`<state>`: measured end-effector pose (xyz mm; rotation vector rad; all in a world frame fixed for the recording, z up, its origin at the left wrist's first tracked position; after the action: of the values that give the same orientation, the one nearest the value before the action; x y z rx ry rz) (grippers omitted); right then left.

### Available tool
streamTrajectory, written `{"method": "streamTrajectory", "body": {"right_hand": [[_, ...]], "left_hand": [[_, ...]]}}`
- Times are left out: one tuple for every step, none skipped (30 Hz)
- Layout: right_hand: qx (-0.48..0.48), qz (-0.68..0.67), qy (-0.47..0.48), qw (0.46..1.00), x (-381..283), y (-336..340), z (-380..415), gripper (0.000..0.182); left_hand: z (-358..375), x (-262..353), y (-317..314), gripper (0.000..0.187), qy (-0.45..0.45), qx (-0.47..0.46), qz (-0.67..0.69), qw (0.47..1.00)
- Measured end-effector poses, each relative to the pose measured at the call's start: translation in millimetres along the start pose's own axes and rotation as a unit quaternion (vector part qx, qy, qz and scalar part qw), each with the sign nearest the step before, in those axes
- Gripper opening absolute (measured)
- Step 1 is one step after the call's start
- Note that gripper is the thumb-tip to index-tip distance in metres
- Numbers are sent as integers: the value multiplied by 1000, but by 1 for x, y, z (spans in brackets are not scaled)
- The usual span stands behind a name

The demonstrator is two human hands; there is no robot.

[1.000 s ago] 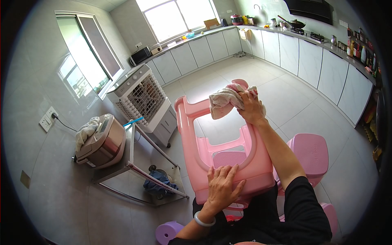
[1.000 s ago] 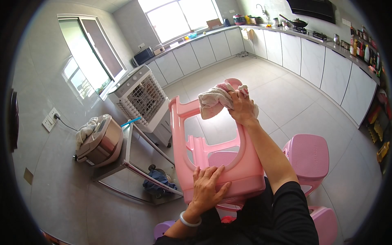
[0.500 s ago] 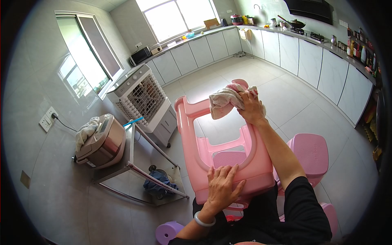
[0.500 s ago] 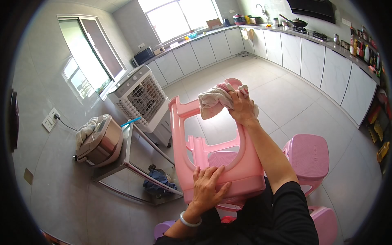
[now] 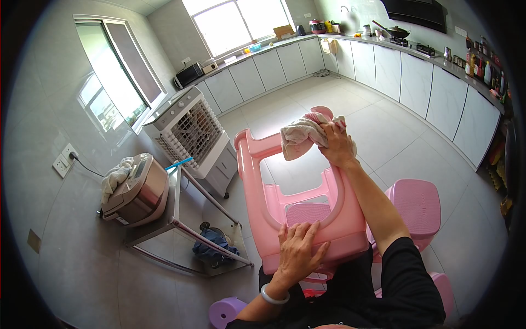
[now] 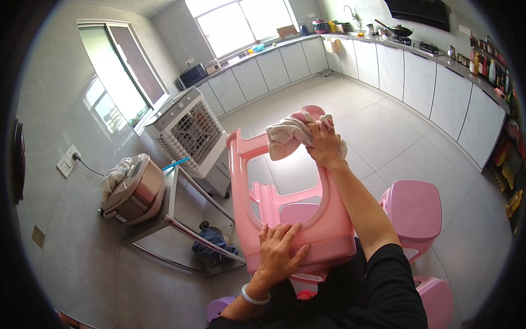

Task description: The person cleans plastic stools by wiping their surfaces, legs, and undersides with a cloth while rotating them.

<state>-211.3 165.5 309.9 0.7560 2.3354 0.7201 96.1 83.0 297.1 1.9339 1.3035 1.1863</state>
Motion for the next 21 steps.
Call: {"method": "streamTrajectory", "body": {"right_hand": [[1, 2, 0, 1000, 0, 0, 0, 67], [2, 4, 1, 1000, 0, -1, 0, 66], [-7, 1, -4, 1000, 0, -1, 0, 70], [-16, -3, -8, 1000, 1, -1, 0, 73], [-26, -7, -12, 1000, 1, -1, 0, 76], [-25, -7, -10, 1000, 2, -2, -1, 77], [-23, -6, -7, 1000, 3, -3, -1, 78], [-22, -5, -5, 1000, 4, -3, -1, 79], [-19, -5, -2, 1000, 5, -4, -1, 79], [-17, -5, 0, 1000, 4, -2, -1, 80], [-14, -5, 3, 1000, 3, -1, 0, 81], [-18, -5, 2, 1000, 3, -2, -1, 81], [-21, -4, 0, 1000, 4, -2, -2, 81], [-24, -3, -1, 1000, 5, -3, -2, 82], [-23, 2, -1, 1000, 5, -4, -2, 81], [-22, 7, -1, 1000, 5, -4, -1, 81], [-22, 12, -1, 1000, 5, -5, -1, 81], [-20, 8, 0, 1000, 6, -6, -1, 80], [-18, 5, 1, 1000, 6, -7, -1, 80], [-16, 2, 3, 1000, 7, -8, -1, 80], [-17, 1, 3, 1000, 8, -9, -1, 80]], "left_hand": [[0, 0, 0, 56, 0, 0, 0, 1000], [0, 0, 0, 56, 0, -1, 0, 1000], [0, 0, 0, 56, 0, -1, 1, 1000], [0, 0, 0, 56, 1, -2, 1, 1000], [0, 0, 0, 56, 1, -2, 2, 1000], [0, 0, 0, 56, 2, -3, 2, 1000], [0, 0, 1, 56, 2, -4, 1, 1000], [0, 0, 1, 56, 3, -4, 0, 1000], [0, 0, 0, 56, 3, -4, 0, 1000], [0, 0, 0, 56, 2, -3, -1, 1000], [0, 0, 0, 56, 2, -3, -2, 1000], [0, 0, 0, 56, 2, -3, -2, 1000], [0, 0, 0, 56, 2, -2, -2, 1000], [0, 0, 0, 56, 2, -2, -1, 1000], [0, 0, 0, 56, 2, -2, -1, 1000], [0, -1, 0, 56, 2, -1, -1, 1000], [0, -1, 0, 56, 2, -1, -1, 1000], [0, 0, 0, 56, 1, -1, -1, 1000], [0, 0, 0, 56, 1, 0, -1, 1000], [0, 0, 0, 56, 1, 0, 0, 1000], [0, 0, 0, 55, 1, 0, 0, 1000]]}}
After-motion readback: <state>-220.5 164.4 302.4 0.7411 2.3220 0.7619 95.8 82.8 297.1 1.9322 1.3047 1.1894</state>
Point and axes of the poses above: each hand's wrist, its own z-axis away from the middle knuckle, its own y-axis out of the back of the hand, x = y × z, the point moved 1 cm from there along -z, towards the middle knuckle, and after that the axes turned 5 degrees about y, right-handed, at the moved point
